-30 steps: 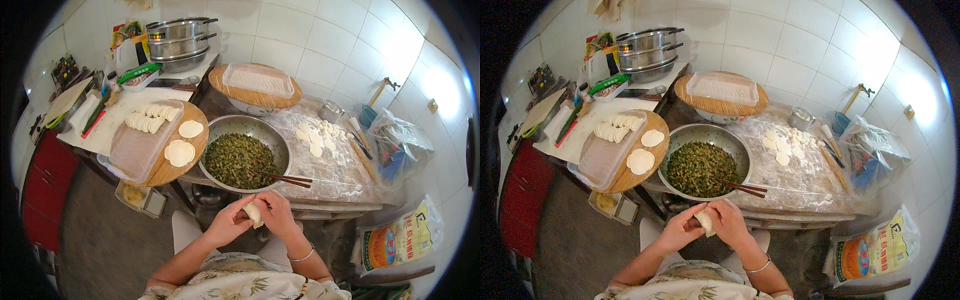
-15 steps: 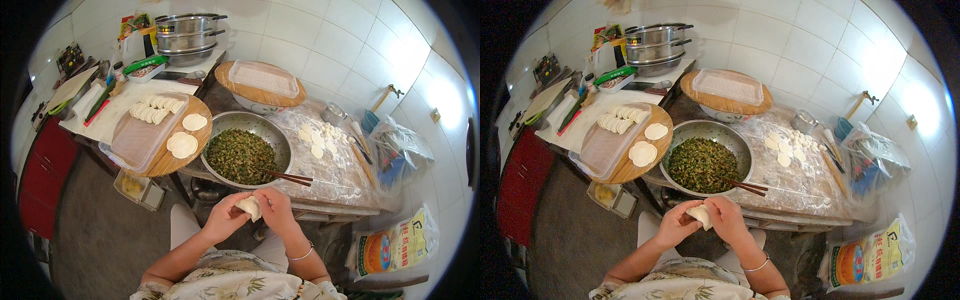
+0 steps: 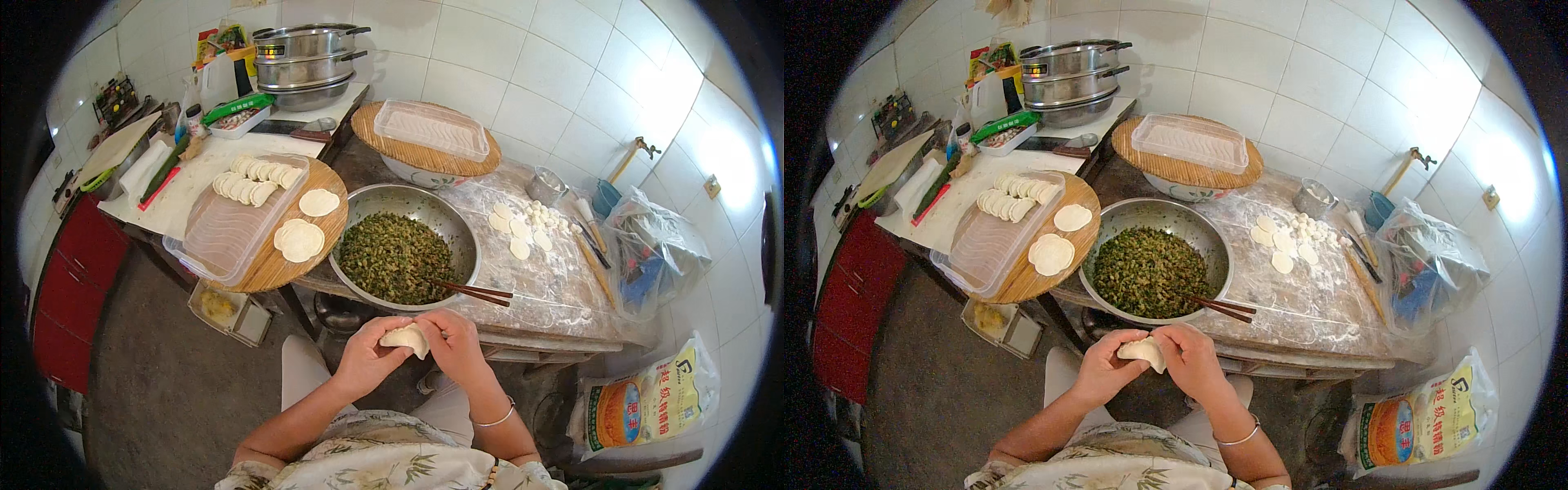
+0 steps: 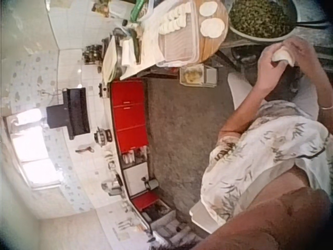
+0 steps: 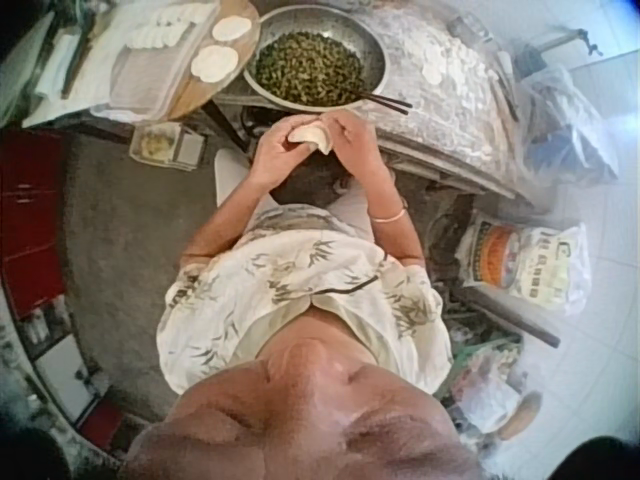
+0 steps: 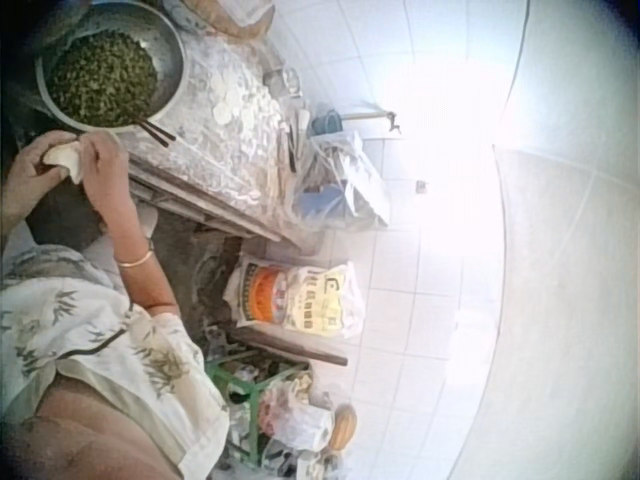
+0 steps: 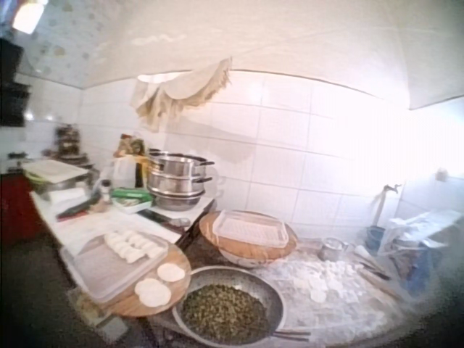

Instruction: The person makes dumplings by placing filling onto circular dough wrappers and pinching the edges closed by hand, using chopsticks to transfer the filling from a bowl.

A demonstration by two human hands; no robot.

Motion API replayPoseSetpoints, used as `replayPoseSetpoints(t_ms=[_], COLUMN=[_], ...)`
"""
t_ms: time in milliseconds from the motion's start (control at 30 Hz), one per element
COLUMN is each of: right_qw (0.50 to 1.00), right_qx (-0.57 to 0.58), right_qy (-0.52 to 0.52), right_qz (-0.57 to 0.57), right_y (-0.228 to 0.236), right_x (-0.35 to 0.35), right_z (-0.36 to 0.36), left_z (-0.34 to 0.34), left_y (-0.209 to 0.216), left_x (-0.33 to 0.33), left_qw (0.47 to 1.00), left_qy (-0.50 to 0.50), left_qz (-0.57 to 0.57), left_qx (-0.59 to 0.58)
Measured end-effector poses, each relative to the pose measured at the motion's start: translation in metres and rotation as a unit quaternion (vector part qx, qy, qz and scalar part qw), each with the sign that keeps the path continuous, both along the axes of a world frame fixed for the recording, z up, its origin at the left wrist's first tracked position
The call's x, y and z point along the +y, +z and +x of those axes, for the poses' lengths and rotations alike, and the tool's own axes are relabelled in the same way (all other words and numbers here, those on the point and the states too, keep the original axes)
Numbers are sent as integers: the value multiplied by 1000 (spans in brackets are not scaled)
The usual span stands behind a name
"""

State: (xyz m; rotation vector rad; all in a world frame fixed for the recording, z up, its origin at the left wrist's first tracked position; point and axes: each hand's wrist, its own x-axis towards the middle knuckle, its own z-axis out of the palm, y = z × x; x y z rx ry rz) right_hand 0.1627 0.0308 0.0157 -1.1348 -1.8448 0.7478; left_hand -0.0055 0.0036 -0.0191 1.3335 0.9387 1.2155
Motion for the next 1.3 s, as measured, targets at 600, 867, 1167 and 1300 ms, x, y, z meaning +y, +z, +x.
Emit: replayPoseSetpoints(t_ms=[600, 867, 1167, 1300], right_qw=[997, 998, 996, 997], right_qx=[-11, 57, 36, 77], right_qy=[-16, -17, -10, -8], right_qz=[78, 35, 80, -7], right_y=[3, 6, 2, 5], right_x=[0, 0, 0, -2], right_z=[0, 1, 1, 0], left_z=[3, 2, 3, 3], left_y=[9, 6, 16, 12], left_x=[5, 5, 3, 4], left_qw=[999, 999, 998, 999], left_qy=[1, 23, 27, 36], left_qz=[-11, 25, 33, -19], left_qx=[30, 22, 34, -29])
